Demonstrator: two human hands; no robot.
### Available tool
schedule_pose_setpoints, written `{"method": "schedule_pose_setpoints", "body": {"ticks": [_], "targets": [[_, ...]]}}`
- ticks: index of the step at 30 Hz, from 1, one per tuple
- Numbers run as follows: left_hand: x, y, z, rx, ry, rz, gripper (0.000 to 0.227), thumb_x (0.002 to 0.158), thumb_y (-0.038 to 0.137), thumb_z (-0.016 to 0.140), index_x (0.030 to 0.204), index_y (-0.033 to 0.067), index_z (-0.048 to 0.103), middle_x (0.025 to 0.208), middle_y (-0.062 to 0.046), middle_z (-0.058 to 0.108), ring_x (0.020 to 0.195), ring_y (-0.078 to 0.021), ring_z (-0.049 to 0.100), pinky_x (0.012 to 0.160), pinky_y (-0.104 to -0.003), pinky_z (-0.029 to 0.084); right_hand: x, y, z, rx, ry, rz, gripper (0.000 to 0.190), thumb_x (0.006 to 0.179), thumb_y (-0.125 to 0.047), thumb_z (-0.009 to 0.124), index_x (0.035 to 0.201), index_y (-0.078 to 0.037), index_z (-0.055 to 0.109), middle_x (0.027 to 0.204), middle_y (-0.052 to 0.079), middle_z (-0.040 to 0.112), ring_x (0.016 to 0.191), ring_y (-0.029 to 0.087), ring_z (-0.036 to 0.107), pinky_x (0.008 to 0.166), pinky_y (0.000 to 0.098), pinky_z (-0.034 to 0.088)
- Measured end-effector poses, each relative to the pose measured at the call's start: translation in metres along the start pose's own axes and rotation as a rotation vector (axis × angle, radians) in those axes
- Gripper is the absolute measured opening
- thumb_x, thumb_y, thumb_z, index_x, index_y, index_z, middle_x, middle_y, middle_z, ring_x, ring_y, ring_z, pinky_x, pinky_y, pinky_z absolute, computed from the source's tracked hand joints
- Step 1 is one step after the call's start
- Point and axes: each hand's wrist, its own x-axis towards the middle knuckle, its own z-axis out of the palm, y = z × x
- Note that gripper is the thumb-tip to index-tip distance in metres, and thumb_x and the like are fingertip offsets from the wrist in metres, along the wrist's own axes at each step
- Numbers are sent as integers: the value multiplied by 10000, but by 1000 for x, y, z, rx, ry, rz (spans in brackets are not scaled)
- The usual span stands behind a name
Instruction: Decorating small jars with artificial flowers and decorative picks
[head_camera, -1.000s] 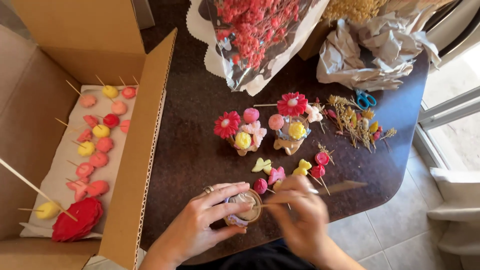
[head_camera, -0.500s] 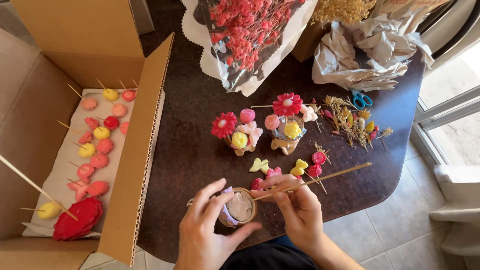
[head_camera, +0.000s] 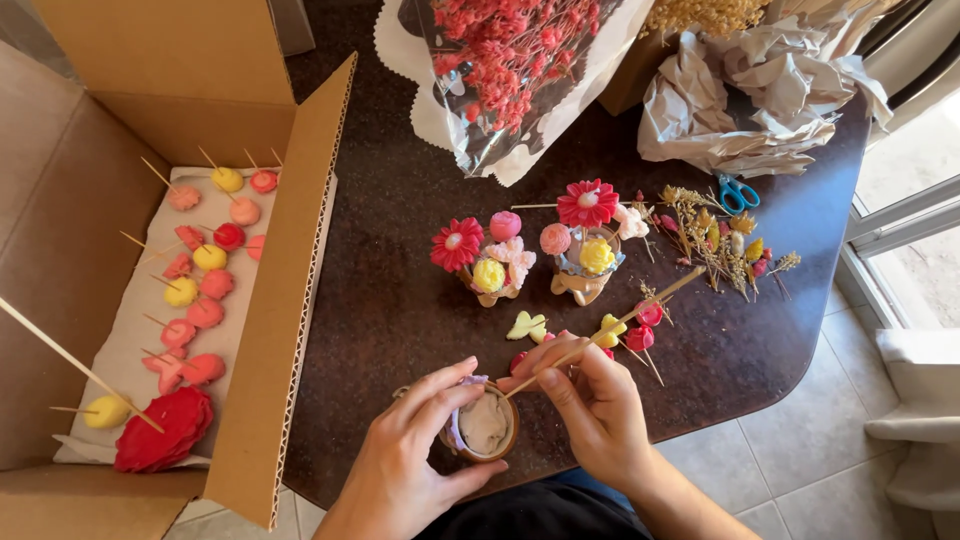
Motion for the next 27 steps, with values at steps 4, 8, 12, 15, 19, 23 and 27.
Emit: {"method": "schedule_pose_setpoints", "body": {"ticks": [4,8,12,15,19,23,27], "targets": [[0,0,1,-24,18,25,714,680,234,995,1275,55,644,1415,-128,619,1254,-248,674,1081,-378,523,0,0,0,31,-14,28,170,1063,-144,491,937,-54,561,894,144,749,907,255,696,939,398,528],[1,-1,0,-28,15,49,689,696,240,986,1262,57,639,1405,-117,622,1244,-248,674,1061,-382,538,1,-2,1,-11,-21,41,192,1056,-160,506,909,-49,561,869,133,738,901,251,696,911,382,541],[0,-3,2,-23,28,52,699,688,247,995,1263,64,643,1405,-117,628,1239,-247,686,1056,-378,548,3,-5,2,-80,-1,11,185,1045,-164,527,928,-44,606,883,105,715,881,220,668,819,339,558],[1,-2,1,-32,18,32,664,690,240,990,1236,59,657,1408,-117,631,1239,-243,685,1066,-373,533,4,-4,-1,-283,-5,-35,128,1004,-134,588,905,-70,639,912,73,669,883,208,655,834,327,535],[2,-1,1,-46,8,35,664,698,225,984,1251,61,655,1395,-113,634,1228,-236,692,1058,-361,535,2,0,8,-319,-80,-22,158,1007,-148,580,878,-66,623,877,69,654,817,212,624,763,326,513],[3,0,-1,-35,14,40,662,698,202,980,1255,64,651,1388,-115,638,1208,-243,701,1031,-362,549,-4,5,10,-368,-94,-37,154,996,-159,593,899,-61,662,888,69,686,813,221,635,768,334,518],[3,-2,-1,-40,7,51,661,716,226,969,1268,58,648,1388,-120,633,1212,-247,701,1030,-365,554,1,-3,4,-337,-106,-111,137,988,-129,608,886,-44,643,866,79,686,817,245,647,825,354,520]]}}
